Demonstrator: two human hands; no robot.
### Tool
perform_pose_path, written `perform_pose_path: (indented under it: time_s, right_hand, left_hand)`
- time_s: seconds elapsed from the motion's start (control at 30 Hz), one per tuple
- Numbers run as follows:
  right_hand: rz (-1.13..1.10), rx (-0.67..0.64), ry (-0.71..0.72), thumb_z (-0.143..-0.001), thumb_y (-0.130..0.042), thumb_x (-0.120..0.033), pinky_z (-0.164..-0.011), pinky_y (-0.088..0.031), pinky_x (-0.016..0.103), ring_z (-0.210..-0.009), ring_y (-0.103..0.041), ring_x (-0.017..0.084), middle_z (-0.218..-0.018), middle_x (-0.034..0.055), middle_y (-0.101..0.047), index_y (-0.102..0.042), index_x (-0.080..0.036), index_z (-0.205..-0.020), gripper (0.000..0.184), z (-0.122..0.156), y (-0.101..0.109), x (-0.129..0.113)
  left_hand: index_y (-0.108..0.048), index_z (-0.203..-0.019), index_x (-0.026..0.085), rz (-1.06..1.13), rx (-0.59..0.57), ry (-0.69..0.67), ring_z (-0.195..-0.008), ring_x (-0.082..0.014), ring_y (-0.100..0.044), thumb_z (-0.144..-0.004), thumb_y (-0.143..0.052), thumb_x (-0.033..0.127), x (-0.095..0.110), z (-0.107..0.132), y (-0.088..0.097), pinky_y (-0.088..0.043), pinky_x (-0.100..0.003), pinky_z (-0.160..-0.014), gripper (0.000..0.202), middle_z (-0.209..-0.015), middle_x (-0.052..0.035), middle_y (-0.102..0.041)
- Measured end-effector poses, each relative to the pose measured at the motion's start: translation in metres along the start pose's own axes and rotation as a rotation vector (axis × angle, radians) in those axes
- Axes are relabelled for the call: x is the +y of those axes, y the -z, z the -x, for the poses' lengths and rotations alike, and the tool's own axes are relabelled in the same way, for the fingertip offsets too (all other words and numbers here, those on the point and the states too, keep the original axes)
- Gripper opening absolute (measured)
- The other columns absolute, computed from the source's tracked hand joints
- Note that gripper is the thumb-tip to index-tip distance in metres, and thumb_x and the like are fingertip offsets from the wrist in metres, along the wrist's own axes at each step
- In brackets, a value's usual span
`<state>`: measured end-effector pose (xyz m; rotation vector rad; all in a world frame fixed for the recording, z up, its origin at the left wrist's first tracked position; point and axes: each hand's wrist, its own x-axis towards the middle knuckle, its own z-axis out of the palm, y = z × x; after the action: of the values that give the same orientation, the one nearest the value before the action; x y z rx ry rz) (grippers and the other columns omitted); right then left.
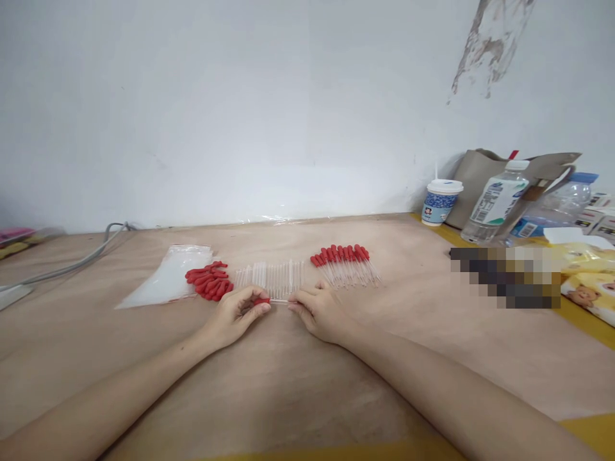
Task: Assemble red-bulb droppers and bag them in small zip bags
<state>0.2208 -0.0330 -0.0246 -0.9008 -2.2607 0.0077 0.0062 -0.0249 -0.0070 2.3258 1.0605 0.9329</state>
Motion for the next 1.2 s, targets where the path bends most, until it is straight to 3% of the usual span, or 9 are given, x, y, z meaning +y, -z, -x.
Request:
perform_pose_path:
  time_s: [0.27,0.5,0.77,1.03,1.2]
  right_hand:
    - [0.019,-0.066,0.034,-0.089,-0.041,-0.024,-0.068,-0.029,0.028,-0.062,-0.051,0.01,-0.07,-0.0014,-0.062,-0.06,-0.02,-0.086,0.02,-0.004,0.0,0.004]
    - [0.191,-0.02,0.006,-0.088,-0.041,-0.022,-0.066,-0.027,0.03,-0.059,-0.049,0.011,-0.071,-0.0002,-0.063,-0.06,-0.019,-0.079,0.022,-0.005,0.0,-0.005]
    - [0.026,-0.042,0.006,-0.089,-0.039,-0.023,-0.07,-0.036,0.027,-0.076,-0.054,0.013,-0.083,0.0032,-0.061,-0.054,-0.017,-0.09,0.016,-0.006,-0.001,-0.002]
    - [-0.005,-0.035,0.052,-0.087,-0.039,-0.018,-0.07,-0.036,0.028,-0.073,-0.052,0.013,-0.079,0.0024,-0.06,-0.054,-0.017,-0.086,0.015,-0.006,-0.003,0.0]
    - [0.038,-0.012,0.114,-0.087,-0.037,-0.018,-0.065,-0.034,0.027,-0.065,-0.049,0.012,-0.073,0.0021,-0.059,-0.056,-0.016,-0.083,0.019,-0.008,-0.007,0.004]
  left_hand:
    - [-0.059,-0.08,0.016,0.113,-0.032,0.058,-0.054,-0.0099,-0.053,-0.081,-0.052,0.03,-0.006,0.003,-0.004,-0.045,-0.02,-0.053,0.016,-0.063,0.0009,-0.058]
    - [-0.064,-0.077,0.016,-0.084,0.043,-0.017,-0.057,-0.0111,-0.055,-0.078,-0.056,0.033,-0.006,0.001,-0.007,-0.044,-0.021,-0.054,0.018,-0.066,-0.0002,-0.064]
    - [-0.066,-0.088,0.018,0.03,0.054,0.046,-0.07,-0.0157,-0.063,-0.076,-0.059,0.036,-0.01,0.002,-0.004,-0.051,-0.025,-0.066,0.023,-0.081,-0.0022,-0.069]
    - [-0.069,-0.077,0.016,0.124,0.011,0.181,-0.059,-0.0153,-0.06,-0.067,-0.067,0.038,-0.013,-0.001,-0.004,-0.047,-0.023,-0.053,0.025,-0.069,-0.0029,-0.069]
    - [-0.07,-0.077,0.015,0.171,-0.017,0.19,-0.059,-0.0154,-0.06,-0.065,-0.069,0.037,-0.013,-0.004,-0.007,-0.047,-0.023,-0.054,0.025,-0.069,-0.0033,-0.069]
